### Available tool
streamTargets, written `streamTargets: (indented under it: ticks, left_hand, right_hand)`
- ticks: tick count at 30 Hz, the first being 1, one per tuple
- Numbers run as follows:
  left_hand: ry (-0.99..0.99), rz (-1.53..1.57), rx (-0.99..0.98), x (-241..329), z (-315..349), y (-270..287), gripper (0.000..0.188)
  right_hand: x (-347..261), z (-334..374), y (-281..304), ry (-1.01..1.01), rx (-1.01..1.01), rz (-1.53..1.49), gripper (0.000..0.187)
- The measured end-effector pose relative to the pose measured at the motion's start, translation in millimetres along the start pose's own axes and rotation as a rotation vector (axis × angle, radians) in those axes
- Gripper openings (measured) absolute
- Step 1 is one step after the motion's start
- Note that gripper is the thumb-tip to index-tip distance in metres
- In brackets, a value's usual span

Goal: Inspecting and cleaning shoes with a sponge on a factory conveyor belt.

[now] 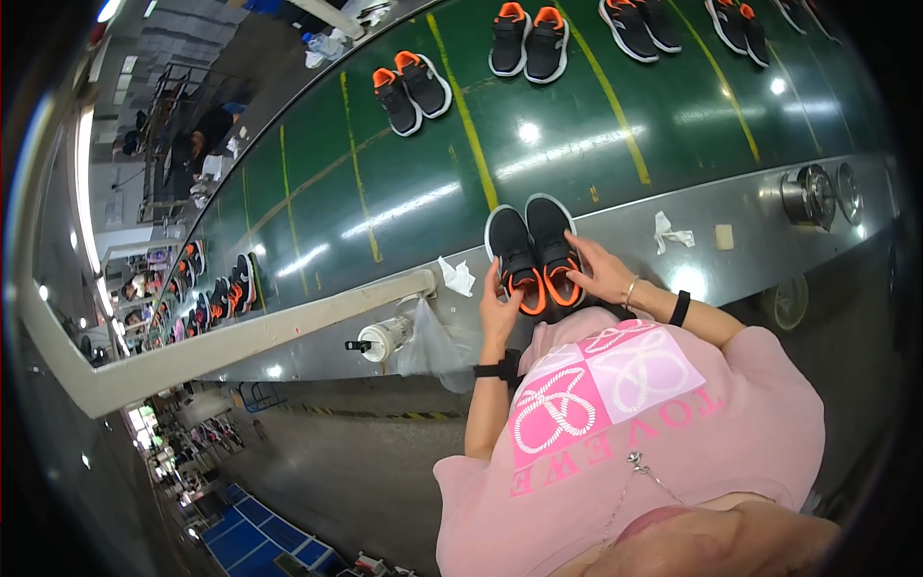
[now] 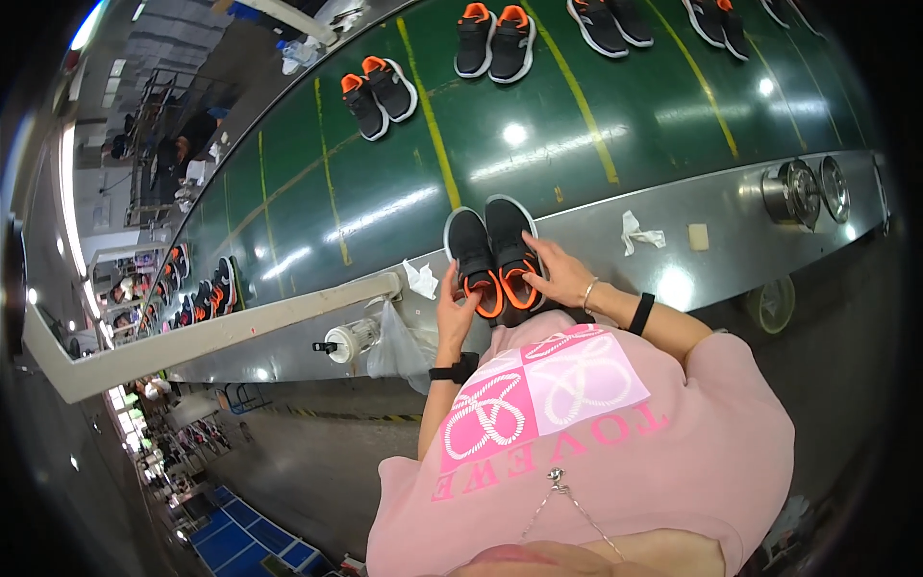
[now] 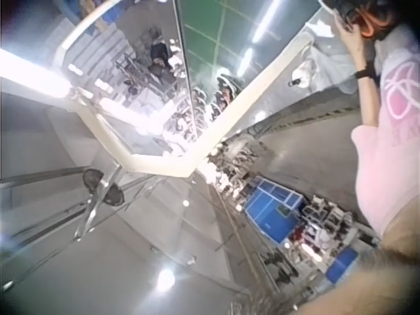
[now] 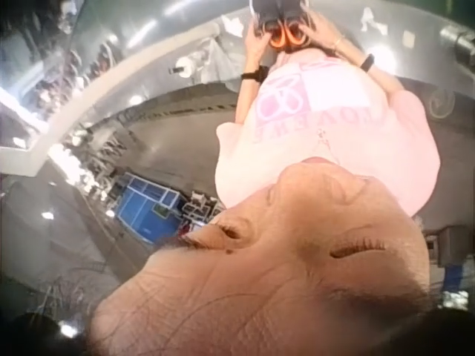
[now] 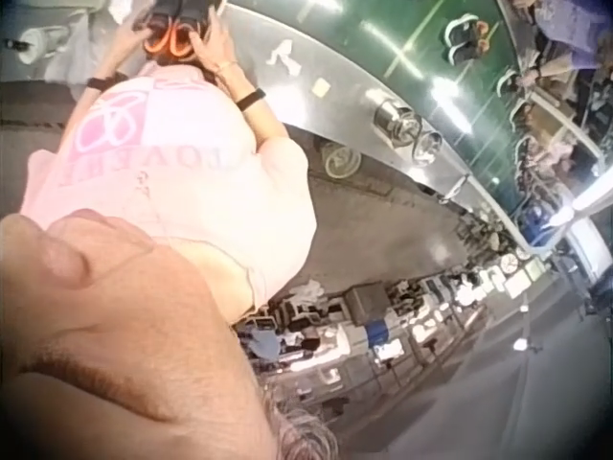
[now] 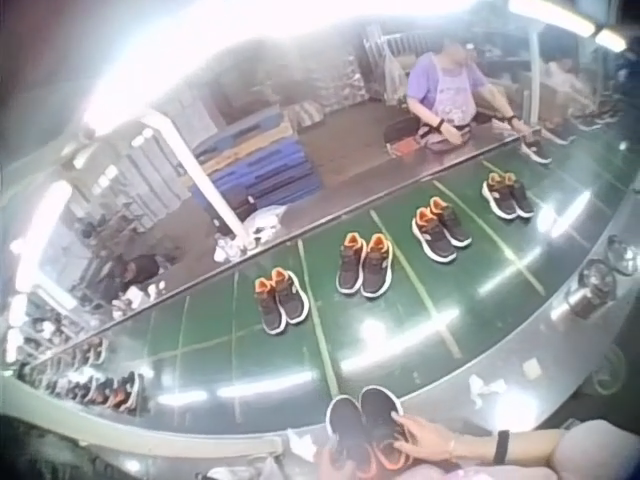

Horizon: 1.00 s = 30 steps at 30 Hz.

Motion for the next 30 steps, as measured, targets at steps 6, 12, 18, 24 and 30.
streamTargets:
  ticks: [6,12,18,24,30]
  left_hand:
    - [0.061,-0.235,-0.081,-8,-5,7,0.067]
    - [-0.161,-0.342,0.107,49,-20,4,0.048]
    - [-0.289,-0.581,-0.176,78,-44,-86,0.077]
    - [-0.338,-0.923,-0.418,61,-37,-133,0.079]
    - [-0.215,-0.736,-0.438,64,-38,-130,0.084]
  right_hand:
    - [23,20,-5,-0.088,-0.226,-0.069,0.059]
    - [98,46,82,-0.046,0.610,0.220,0.037]
    - [186,103,168,-0.528,1.018,0.599,0.060]
    - [235,135,172,-0.849,0.906,0.527,0.068]
    - [229,120,187,-0.693,0.935,0.282,0.054]
Point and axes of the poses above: each hand's wrist, its own z-axis away from the middle knuckle, its own y-axis out of the back of the hand, x = y × z, the point moved 6 cm from there along -z, towards the middle knuckle, and after that the axes turned 6 degrees about -y, right-handed, at the moved point
